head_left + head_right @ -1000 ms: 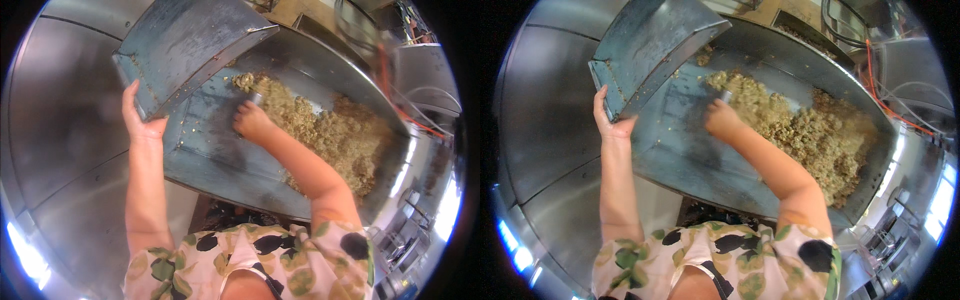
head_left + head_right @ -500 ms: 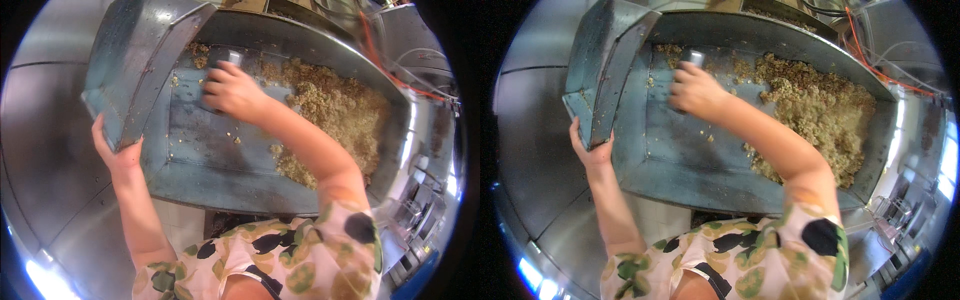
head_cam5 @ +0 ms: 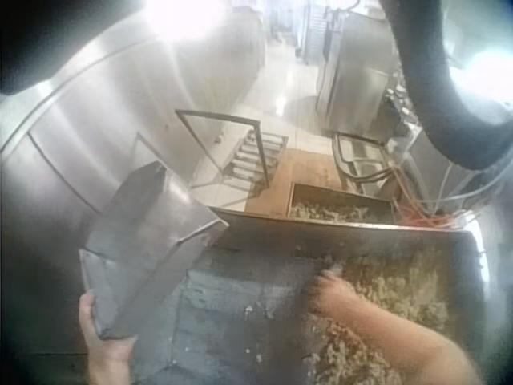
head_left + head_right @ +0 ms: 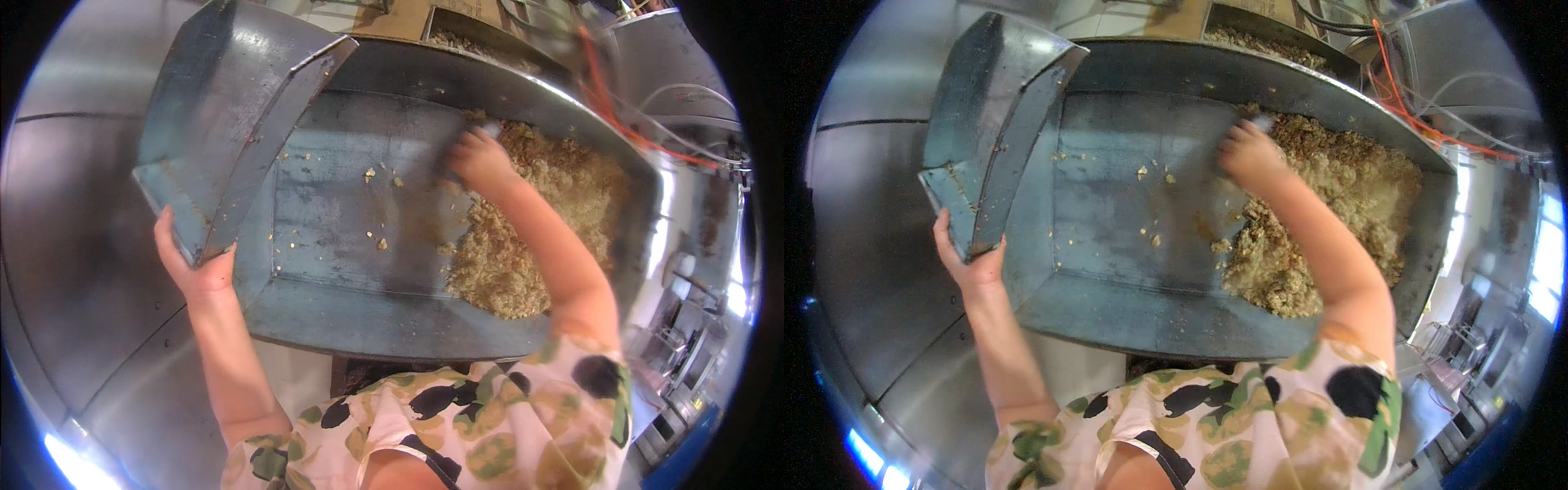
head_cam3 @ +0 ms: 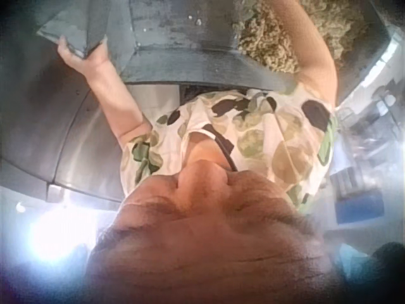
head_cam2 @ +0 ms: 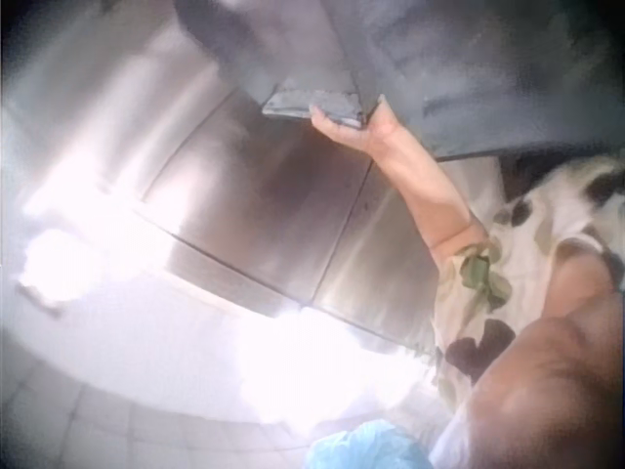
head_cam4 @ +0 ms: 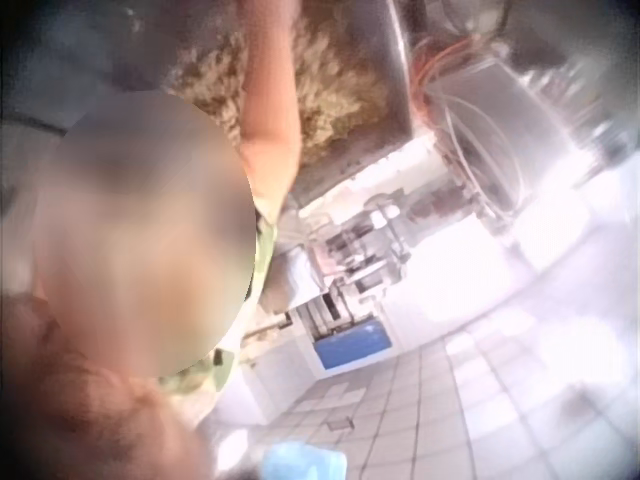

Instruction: The person cuts a large mass of dough on a stainless steel table using a bench scraper. They then scoop a grainy mixture from a large metal bin into a rectangular tray and transfer it into a machine hopper. The person uses the scraper to level and pack the mixture into the hopper.

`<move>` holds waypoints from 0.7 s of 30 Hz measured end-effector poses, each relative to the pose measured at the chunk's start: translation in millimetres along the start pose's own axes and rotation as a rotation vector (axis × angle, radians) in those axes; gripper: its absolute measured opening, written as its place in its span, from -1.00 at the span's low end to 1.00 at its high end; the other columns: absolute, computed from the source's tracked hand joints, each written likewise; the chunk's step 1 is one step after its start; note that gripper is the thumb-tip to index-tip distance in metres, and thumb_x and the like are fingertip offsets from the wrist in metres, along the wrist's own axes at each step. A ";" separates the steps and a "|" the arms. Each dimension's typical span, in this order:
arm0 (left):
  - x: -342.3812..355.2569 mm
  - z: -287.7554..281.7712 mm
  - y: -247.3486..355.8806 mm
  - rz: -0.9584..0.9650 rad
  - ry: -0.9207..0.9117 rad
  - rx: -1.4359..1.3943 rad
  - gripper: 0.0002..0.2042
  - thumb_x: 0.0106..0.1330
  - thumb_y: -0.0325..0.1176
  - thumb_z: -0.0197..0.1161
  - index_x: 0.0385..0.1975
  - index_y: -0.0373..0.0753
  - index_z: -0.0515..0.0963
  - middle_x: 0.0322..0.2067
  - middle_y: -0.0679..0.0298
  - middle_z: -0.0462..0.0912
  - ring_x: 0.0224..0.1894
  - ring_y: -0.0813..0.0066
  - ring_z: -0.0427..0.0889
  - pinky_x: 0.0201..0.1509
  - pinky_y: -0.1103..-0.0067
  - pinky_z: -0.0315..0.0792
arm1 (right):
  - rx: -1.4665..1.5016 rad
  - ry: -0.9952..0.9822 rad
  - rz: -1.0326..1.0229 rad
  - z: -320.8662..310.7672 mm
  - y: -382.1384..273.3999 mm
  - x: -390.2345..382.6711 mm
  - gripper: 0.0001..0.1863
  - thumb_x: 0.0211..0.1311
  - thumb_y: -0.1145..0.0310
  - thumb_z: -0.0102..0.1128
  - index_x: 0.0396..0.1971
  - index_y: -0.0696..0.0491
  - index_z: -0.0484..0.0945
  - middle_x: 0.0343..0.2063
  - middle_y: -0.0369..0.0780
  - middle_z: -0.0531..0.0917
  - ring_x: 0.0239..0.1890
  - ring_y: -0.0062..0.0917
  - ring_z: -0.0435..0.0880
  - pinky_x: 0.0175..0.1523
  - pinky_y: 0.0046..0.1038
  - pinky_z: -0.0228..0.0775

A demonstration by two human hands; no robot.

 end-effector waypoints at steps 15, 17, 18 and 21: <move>-7.4 14.0 -1.1 -0.035 -0.019 0.038 -0.59 0.08 -0.04 0.27 -0.07 -0.03 0.55 -0.06 0.37 0.57 -0.01 0.33 0.48 0.00 0.29 0.26 | 0.360 0.733 -0.258 -102.7 -143.8 157.8 -0.94 -0.06 0.29 0.15 -0.58 -0.15 0.61 -0.43 -0.39 0.57 -0.15 -0.45 0.50 0.27 -0.19 0.19; -8.8 19.8 -2.7 -0.015 -0.053 0.045 -0.58 0.08 -0.03 0.27 -0.06 -0.03 0.54 -0.06 0.37 0.57 -0.01 0.34 0.48 0.01 0.30 0.25 | 0.291 0.734 -0.285 -87.5 -167.6 197.5 -0.92 -0.08 0.28 0.15 -0.60 -0.14 0.62 -0.43 -0.40 0.58 -0.17 -0.47 0.49 0.18 -0.30 0.20; -10.2 22.0 -2.4 -0.003 -0.050 0.043 -0.57 0.08 -0.03 0.28 -0.05 -0.03 0.54 -0.06 0.37 0.56 0.00 0.34 0.47 0.02 0.31 0.24 | 0.256 0.556 -0.291 -76.0 -174.8 206.8 -0.92 -0.09 0.28 0.15 -0.60 -0.12 0.62 -0.43 -0.40 0.58 -0.17 -0.46 0.48 0.15 -0.33 0.21; 0.2 1.9 1.0 0.128 -0.055 0.146 -0.55 0.07 -0.05 0.29 -0.03 -0.04 0.53 -0.06 0.36 0.56 0.01 0.34 0.47 0.03 0.30 0.25 | 0.181 0.449 -0.256 -50.0 -159.1 169.9 -0.93 -0.12 0.30 0.18 -0.60 -0.10 0.63 -0.42 -0.40 0.59 -0.15 -0.47 0.48 0.10 -0.37 0.21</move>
Point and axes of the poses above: each hand's wrist, its own x-axis towards the middle knuckle, its own z-axis out of the palm, y = z × x, the point moved 5 cm from there along x, towards the middle knuckle
